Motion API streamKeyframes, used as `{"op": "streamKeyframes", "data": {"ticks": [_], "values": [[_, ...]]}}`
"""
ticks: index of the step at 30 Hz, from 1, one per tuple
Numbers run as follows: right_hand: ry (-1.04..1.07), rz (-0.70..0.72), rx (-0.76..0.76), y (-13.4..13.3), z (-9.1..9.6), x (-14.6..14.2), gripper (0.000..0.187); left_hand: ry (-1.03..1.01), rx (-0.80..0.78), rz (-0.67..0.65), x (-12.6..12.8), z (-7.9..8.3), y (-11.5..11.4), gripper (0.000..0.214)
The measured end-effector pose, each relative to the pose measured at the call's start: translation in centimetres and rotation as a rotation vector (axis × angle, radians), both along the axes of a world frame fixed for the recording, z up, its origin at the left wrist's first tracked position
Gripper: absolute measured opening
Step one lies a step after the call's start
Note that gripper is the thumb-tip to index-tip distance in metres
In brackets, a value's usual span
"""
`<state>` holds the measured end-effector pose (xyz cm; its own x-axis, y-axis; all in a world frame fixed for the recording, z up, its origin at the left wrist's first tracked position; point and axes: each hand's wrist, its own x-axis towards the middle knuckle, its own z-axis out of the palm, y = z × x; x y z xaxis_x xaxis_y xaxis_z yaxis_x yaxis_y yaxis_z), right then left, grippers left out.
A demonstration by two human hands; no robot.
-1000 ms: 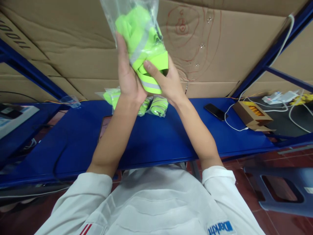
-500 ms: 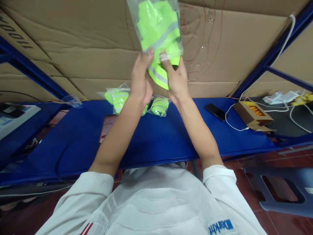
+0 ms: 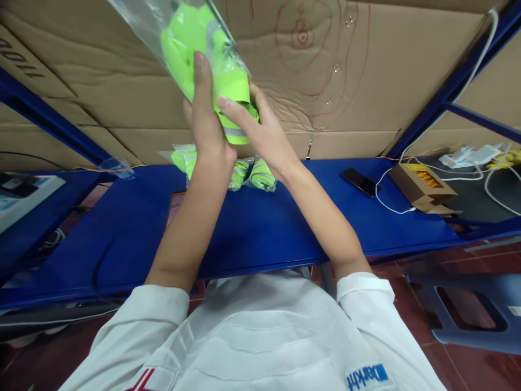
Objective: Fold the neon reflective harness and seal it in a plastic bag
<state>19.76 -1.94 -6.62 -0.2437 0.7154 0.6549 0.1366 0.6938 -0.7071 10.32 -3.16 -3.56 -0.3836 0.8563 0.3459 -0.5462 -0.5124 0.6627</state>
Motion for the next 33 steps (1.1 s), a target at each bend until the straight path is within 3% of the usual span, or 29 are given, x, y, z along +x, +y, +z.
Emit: {"op": "streamKeyframes", "data": {"ticks": [2,5,8,12,17,22,26,30,33], "values": [[0.083,0.112,-0.046,0.3,0.0,0.5,0.071,0.004,-0.058,-0.017,-0.6,0.3,0.2,0.024],[0.173,0.019,-0.093,1.9,-1.0,0.8,0.096,-0.045,0.005,-0.02,-1.3,0.6,0.3,0.025],[0.254,-0.03,-0.078,3.3,-1.9,0.6,0.083,-0.059,0.105,-0.05,-1.5,0.6,0.0,0.016],[0.312,-0.116,0.044,2.3,-1.2,0.2,0.068,-0.016,0.129,-0.117,-0.9,0.6,-0.5,0.018],[0.319,-0.112,0.048,0.6,-0.1,0.4,0.064,0.015,0.097,-0.154,0.4,0.5,-1.2,0.024],[0.292,-0.226,0.084,0.8,0.2,1.2,0.069,0.049,0.056,-0.207,0.8,0.3,-1.7,0.026],[0.322,-0.265,0.158,0.2,0.4,2.1,0.053,0.158,0.027,-0.322,0.7,-0.3,-1.9,0.016],[0.144,-0.35,0.331,-0.3,0.1,2.4,0.028,0.172,0.067,-0.384,-0.3,-1.0,-0.8,0.021],[-0.078,-0.47,0.387,-0.4,0.0,2.0,0.036,0.185,0.041,-0.389,-0.9,-1.2,-0.2,0.036]]}}
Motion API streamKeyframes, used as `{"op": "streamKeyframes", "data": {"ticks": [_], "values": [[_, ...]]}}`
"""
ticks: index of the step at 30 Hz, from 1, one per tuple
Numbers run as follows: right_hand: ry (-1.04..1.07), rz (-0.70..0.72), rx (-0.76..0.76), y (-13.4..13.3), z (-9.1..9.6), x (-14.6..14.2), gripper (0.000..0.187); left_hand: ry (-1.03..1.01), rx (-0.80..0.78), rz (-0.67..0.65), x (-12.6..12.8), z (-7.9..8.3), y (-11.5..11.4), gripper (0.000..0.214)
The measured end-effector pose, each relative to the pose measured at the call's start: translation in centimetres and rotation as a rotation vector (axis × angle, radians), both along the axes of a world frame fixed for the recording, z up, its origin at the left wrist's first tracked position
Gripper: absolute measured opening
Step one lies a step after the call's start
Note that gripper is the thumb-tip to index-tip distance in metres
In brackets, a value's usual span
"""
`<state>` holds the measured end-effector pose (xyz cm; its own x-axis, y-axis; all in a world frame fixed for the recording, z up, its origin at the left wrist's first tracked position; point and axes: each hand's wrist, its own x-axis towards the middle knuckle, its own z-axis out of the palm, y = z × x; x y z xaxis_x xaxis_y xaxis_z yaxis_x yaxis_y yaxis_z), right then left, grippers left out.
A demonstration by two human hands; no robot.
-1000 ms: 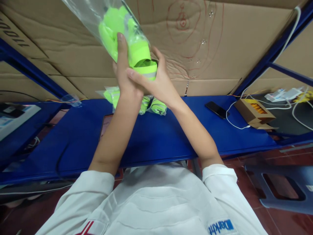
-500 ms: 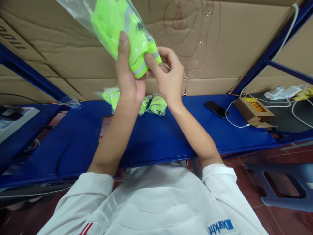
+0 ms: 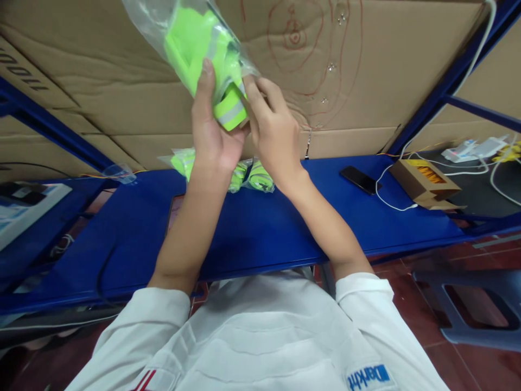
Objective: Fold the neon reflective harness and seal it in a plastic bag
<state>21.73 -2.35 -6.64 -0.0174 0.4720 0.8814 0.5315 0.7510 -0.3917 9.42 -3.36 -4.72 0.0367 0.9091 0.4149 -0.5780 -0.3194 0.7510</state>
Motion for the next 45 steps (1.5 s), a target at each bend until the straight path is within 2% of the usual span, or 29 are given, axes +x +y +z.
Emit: {"op": "streamKeyframes", "data": {"ticks": [4,7,10,13,14,16,19,21,22,24,26,28,30,34,35,40,42,45], "values": [[-0.15,-0.206,-0.071,-0.9,0.7,-0.4,0.043,0.034,0.03,0.101,0.8,0.0,-0.3,0.038],[-0.141,-0.328,-0.021,-1.7,1.5,-0.2,0.044,-0.002,0.061,0.051,1.9,-0.2,0.0,0.023],[-0.161,-0.282,-0.055,-2.4,1.8,-0.1,0.042,0.0,0.08,-0.007,2.0,-0.4,1.3,0.013],[-0.308,-0.15,-0.178,-2.9,1.9,-0.5,0.056,0.047,0.139,0.016,1.3,-0.1,2.4,0.035],[-0.327,-0.123,-0.209,-3.0,1.8,-0.6,0.055,0.053,0.139,0.024,1.1,0.0,2.5,0.043],[-0.296,-0.146,-0.224,-3.0,1.7,-0.6,0.037,0.048,0.109,0.014,1.5,0.4,2.1,0.05],[-0.218,-0.368,-0.122,-2.6,1.6,-0.2,0.013,0.076,0.069,-0.076,3.0,0.6,1.0,0.045],[-0.186,-0.522,-0.065,-2.3,1.8,0.2,0.011,0.123,0.05,-0.144,3.8,0.6,0.5,0.044],[-0.193,-0.549,-0.057,-2.3,1.9,0.5,0.01,0.149,0.029,-0.17,3.8,0.5,0.5,0.044],[-0.255,-0.466,-0.067,-2.3,2.4,1.0,0.011,0.187,-0.026,-0.221,3.0,0.5,1.1,0.046],[-0.338,-0.277,-0.086,-2.5,2.9,1.4,0.027,0.182,-0.09,-0.242,1.4,0.4,2.2,0.05],[-0.416,-0.122,-0.158,-2.5,3.2,1.7,0.04,0.159,-0.144,-0.21,0.0,0.2,3.2,0.045],[-0.493,-0.097,-0.27,-2.4,3.2,1.7,0.047,0.202,-0.16,-0.185,-0.6,-0.2,3.8,0.04],[-0.565,-0.279,-0.392,-1.3,2.4,1.9,0.05,0.414,-0.082,-0.175,0.6,-1.4,3.2,0.044],[-0.569,-0.271,-0.387,-0.9,2.3,2.2,0.049,0.446,-0.069,-0.166,0.9,-1.6,2.9,0.044],[-0.606,0.043,-0.318,0.3,2.8,4.7,0.043,0.661,-0.084,-0.171,-0.3,-1.6,2.5,0.056],[-0.593,0.139,-0.355,0.5,3.0,5.5,0.037,0.786,-0.072,-0.147,-1.4,-1.1,2.3,0.062],[-0.498,0.211,-0.438,1.1,2.8,6.4,0.046,0.962,-0.034,-0.076,-2.7,-0.4,2.1,0.069]]}}
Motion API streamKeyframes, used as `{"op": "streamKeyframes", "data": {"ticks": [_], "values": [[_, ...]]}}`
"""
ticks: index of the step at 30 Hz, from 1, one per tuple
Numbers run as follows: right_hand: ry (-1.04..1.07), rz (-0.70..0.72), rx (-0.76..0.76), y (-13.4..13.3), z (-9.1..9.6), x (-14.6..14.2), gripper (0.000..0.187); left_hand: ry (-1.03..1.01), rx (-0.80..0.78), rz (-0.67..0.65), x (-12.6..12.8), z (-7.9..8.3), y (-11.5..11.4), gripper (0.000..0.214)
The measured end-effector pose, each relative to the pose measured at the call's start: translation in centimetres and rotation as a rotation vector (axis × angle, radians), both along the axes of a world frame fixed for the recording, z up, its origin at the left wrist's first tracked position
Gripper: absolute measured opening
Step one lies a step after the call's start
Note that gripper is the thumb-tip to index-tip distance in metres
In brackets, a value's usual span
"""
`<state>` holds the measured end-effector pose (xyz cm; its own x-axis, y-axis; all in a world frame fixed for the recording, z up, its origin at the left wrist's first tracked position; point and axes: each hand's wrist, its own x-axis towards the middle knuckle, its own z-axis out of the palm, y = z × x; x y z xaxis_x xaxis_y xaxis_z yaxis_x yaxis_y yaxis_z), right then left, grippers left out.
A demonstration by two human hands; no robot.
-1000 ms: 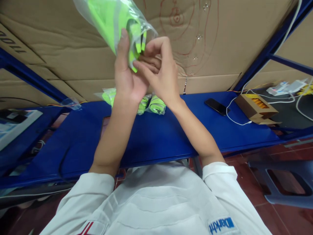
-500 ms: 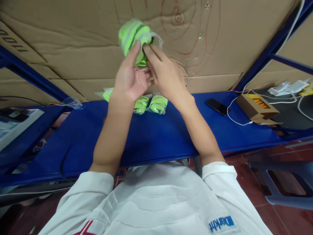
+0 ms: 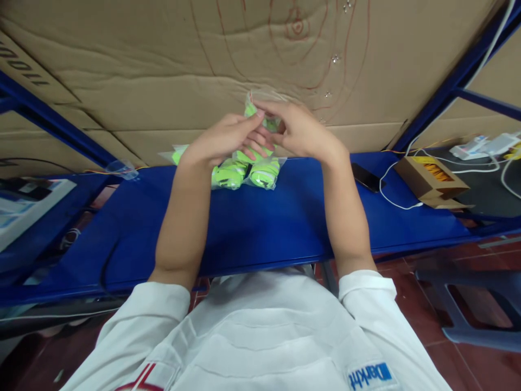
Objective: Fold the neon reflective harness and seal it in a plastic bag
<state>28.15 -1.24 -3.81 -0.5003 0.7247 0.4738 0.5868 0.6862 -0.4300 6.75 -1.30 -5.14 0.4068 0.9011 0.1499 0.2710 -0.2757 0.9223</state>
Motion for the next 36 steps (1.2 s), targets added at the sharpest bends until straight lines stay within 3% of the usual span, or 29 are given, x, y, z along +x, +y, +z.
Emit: {"op": "streamKeyframes", "data": {"ticks": [3,6,7,9,11,13,17,20,22,25,30,34,36], "values": [[0.093,-0.051,-0.057,1.0,-0.4,0.7,0.033,0.077,0.187,0.083,-0.8,0.0,0.8,0.069],[0.142,-0.107,-0.11,1.1,-0.3,1.3,0.022,-0.074,0.442,0.119,-1.3,-1.3,3.2,0.037],[0.171,-0.114,-0.131,0.8,-0.1,1.4,0.023,-0.158,0.455,0.109,-1.4,-1.9,4.1,0.042],[0.25,-0.098,-0.153,-0.2,0.4,1.3,0.029,-0.198,0.372,0.058,-1.3,-3.1,5.6,0.088],[0.33,-0.04,-0.114,-1.5,1.0,1.0,0.032,-0.211,0.223,-0.036,-1.2,-3.8,6.3,0.103],[0.385,0.037,-0.087,-2.6,1.6,0.9,0.034,-0.268,0.136,-0.128,-1.1,-3.7,6.0,0.081],[0.401,0.099,0.034,-3.0,2.1,2.2,0.039,-0.371,0.188,-0.205,-1.4,-2.3,4.5,0.045],[0.377,-0.023,0.13,-2.1,1.9,3.7,0.031,-0.44,0.222,-0.178,-1.3,-1.7,3.8,0.044],[0.359,-0.067,0.012,-1.3,1.5,4.1,0.03,-0.484,0.248,-0.138,-1.0,-1.7,3.6,0.045],[0.409,-0.003,-0.155,-0.4,1.2,3.5,0.042,-0.51,0.277,-0.145,-0.5,-2.2,3.5,0.045],[0.62,0.118,-0.113,-0.7,1.4,2.2,0.059,-0.471,0.221,-0.157,-0.5,-2.6,3.5,0.047],[0.59,0.051,-0.093,-1.5,1.6,2.7,0.059,-0.477,0.176,-0.252,-0.8,-2.4,3.6,0.039],[0.538,0.006,-0.127,-1.8,1.8,3.2,0.059,-0.462,0.216,-0.209,-1.0,-2.4,3.8,0.037]]}}
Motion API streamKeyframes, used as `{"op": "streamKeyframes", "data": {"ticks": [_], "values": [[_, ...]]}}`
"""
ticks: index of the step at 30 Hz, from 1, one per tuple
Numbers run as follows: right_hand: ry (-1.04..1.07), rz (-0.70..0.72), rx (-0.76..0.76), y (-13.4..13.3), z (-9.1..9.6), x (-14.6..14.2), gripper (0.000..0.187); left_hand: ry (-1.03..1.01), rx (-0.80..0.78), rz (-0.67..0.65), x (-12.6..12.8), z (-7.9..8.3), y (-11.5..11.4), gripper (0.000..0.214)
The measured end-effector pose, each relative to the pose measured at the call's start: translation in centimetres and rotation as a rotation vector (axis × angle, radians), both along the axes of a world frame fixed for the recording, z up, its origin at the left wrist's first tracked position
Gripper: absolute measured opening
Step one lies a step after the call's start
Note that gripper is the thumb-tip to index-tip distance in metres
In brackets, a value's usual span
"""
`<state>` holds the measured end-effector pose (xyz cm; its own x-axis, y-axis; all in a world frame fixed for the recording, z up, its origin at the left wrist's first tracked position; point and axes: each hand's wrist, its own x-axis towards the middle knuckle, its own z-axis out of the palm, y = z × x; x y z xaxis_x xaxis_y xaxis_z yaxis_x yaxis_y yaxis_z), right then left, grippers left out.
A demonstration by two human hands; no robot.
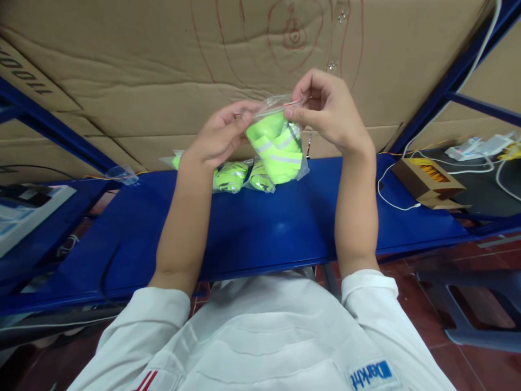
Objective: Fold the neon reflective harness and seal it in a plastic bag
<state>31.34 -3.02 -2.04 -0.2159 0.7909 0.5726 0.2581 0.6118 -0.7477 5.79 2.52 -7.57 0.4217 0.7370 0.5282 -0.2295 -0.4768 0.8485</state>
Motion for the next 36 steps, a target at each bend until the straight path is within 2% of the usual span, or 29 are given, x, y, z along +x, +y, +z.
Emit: {"op": "streamKeyframes", "data": {"ticks": [4,8,13,17,23,25,28,30,32,34,36], "values": [[-0.107,0.058,-0.071,-0.2,0.3,1.1,0.054,0.035,0.052,0.144,-0.1,-0.2,1.0,0.033],[-0.171,0.117,-0.093,0.1,0.2,1.8,0.043,0.053,0.081,0.143,-1.1,0.2,1.5,0.029],[-0.17,0.165,-0.131,0.6,-0.2,1.3,0.049,0.207,0.114,0.169,-3.4,1.8,0.2,0.038],[-0.243,0.145,-0.196,0.9,-0.5,0.7,0.039,0.133,0.208,0.231,-4.0,2.1,-0.1,0.032],[-0.197,0.052,-0.065,0.5,-0.3,0.7,0.042,0.024,0.319,0.248,-2.1,1.7,0.7,0.031],[-0.204,0.035,-0.009,0.2,0.0,1.1,0.047,0.002,0.335,0.225,-0.8,1.4,0.5,0.028],[-0.252,-0.007,0.058,-0.5,0.6,1.6,0.046,0.019,0.33,0.172,1.1,0.8,0.2,0.009],[-0.273,-0.058,0.077,-1.0,0.9,1.9,0.038,0.042,0.31,0.122,1.9,0.5,0.0,0.017],[-0.28,-0.082,0.058,-1.5,1.1,2.1,0.025,0.048,0.292,0.089,2.5,0.1,0.0,0.023],[-0.334,-0.075,-0.027,-1.6,1.2,2.4,0.015,0.063,0.262,0.101,2.9,-0.2,0.1,0.026],[-0.45,-0.053,-0.17,-1.3,1.1,2.8,0.023,0.083,0.231,0.155,3.4,-0.6,0.2,0.032]]}}
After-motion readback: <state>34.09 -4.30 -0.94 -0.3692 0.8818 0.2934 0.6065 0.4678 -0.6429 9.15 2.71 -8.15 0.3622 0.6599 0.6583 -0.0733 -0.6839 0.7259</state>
